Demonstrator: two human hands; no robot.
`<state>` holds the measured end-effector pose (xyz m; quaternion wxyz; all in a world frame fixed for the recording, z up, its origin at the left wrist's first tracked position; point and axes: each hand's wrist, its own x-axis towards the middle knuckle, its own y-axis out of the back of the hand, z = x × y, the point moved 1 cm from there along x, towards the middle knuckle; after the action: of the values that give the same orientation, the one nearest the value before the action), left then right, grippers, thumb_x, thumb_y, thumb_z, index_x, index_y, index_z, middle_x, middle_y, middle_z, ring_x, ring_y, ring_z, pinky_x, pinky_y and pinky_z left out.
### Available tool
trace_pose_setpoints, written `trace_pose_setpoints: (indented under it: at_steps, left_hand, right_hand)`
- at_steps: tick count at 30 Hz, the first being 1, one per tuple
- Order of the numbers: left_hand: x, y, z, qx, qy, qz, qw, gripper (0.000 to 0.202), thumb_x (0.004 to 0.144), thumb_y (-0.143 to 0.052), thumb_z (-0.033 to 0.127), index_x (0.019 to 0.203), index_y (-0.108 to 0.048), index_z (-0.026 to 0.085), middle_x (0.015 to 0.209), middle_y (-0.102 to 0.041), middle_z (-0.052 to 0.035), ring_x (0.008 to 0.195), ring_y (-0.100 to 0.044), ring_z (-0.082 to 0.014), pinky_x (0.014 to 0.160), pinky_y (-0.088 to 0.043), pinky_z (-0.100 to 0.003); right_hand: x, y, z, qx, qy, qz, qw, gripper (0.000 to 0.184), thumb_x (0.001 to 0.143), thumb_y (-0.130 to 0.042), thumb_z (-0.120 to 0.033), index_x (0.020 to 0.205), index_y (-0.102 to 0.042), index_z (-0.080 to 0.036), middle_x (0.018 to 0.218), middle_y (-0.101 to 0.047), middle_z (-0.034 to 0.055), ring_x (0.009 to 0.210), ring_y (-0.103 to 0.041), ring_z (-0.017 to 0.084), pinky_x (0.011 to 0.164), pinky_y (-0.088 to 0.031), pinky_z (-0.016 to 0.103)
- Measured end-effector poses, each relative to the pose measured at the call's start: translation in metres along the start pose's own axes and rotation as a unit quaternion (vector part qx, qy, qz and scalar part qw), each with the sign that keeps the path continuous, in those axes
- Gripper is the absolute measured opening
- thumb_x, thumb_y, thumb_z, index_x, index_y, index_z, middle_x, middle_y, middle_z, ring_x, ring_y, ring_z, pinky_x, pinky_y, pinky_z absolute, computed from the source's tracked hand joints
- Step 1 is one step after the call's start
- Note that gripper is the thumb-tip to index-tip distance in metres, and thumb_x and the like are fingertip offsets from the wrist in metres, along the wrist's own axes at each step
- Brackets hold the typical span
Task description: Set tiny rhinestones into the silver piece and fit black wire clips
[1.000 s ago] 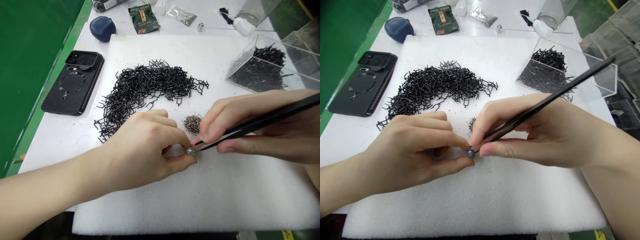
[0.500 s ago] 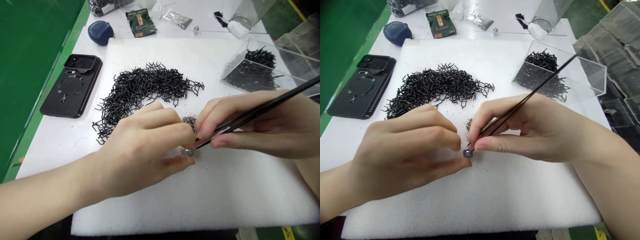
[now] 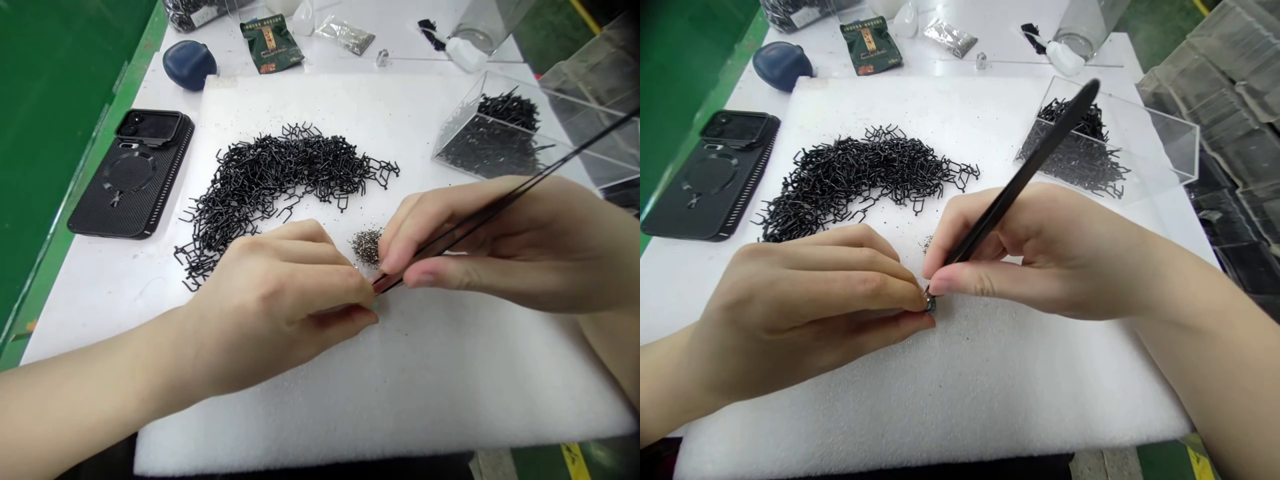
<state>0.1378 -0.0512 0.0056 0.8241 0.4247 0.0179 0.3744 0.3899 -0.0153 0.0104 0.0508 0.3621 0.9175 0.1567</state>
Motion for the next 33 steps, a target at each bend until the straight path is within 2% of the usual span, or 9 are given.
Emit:
trace_pose_setpoints:
  at_steps: [6,11,18,22,33]
  left_hand:
    - [0.0014,-0.0019,0.0002,-0.007,0.004,0.001,1.000,0.012,0.104,-0.074,0.015,0.093,-0.080,0.016,0.092,-0.080,0.0036,0.087,-0.070,-0.0082,0.093,-0.057,-0.026]
    - [0.0003,-0.0010,-0.0010,-0.005,0.032,-0.001,0.999,0.008,0.102,-0.078,0.017,0.094,-0.078,0.018,0.090,-0.077,0.0055,0.087,-0.066,-0.0087,0.083,-0.054,-0.025]
    - [-0.0015,-0.0008,-0.0012,-0.008,0.046,0.008,0.999,0.004,0.100,-0.080,0.020,0.097,-0.079,0.018,0.095,-0.078,0.0055,0.090,-0.066,-0.0088,0.086,-0.055,-0.025]
    - [-0.0005,-0.0010,-0.0021,-0.012,0.056,0.005,0.998,0.002,0.100,-0.080,0.021,0.099,-0.080,0.019,0.097,-0.079,0.0061,0.091,-0.067,-0.0089,0.087,-0.055,-0.024]
    - [0.0009,-0.0007,-0.0008,-0.001,0.064,-0.002,0.998,0.003,0.099,-0.082,0.022,0.098,-0.081,0.020,0.093,-0.076,0.0070,0.090,-0.065,-0.0082,0.085,-0.052,-0.022]
  right_hand:
    - [0.0006,0.0007,0.0019,0.006,0.006,0.010,1.000,0.004,0.099,-0.083,-0.024,0.099,-0.081,-0.021,0.097,-0.084,0.0013,0.090,-0.081,0.013,0.079,-0.066,0.017]
    - [0.0012,0.0015,0.0009,0.013,0.008,0.012,1.000,0.005,0.098,-0.084,-0.025,0.097,-0.082,-0.021,0.096,-0.084,0.0022,0.091,-0.082,0.015,0.080,-0.066,0.020]
    - [0.0003,0.0027,0.0022,-0.001,0.056,-0.010,0.998,0.002,0.104,-0.080,-0.021,0.101,-0.080,-0.020,0.097,-0.082,-0.0017,0.095,-0.080,0.011,0.087,-0.064,0.018]
    - [0.0007,0.0035,0.0026,-0.005,0.060,-0.024,0.998,0.003,0.104,-0.079,-0.020,0.102,-0.079,-0.020,0.097,-0.082,-0.0024,0.094,-0.080,0.010,0.086,-0.064,0.017]
    - [-0.0008,0.0025,0.0042,-0.001,0.055,-0.012,0.998,0.003,0.103,-0.080,-0.020,0.101,-0.079,-0.022,0.095,-0.082,-0.0028,0.093,-0.080,0.011,0.085,-0.064,0.019]
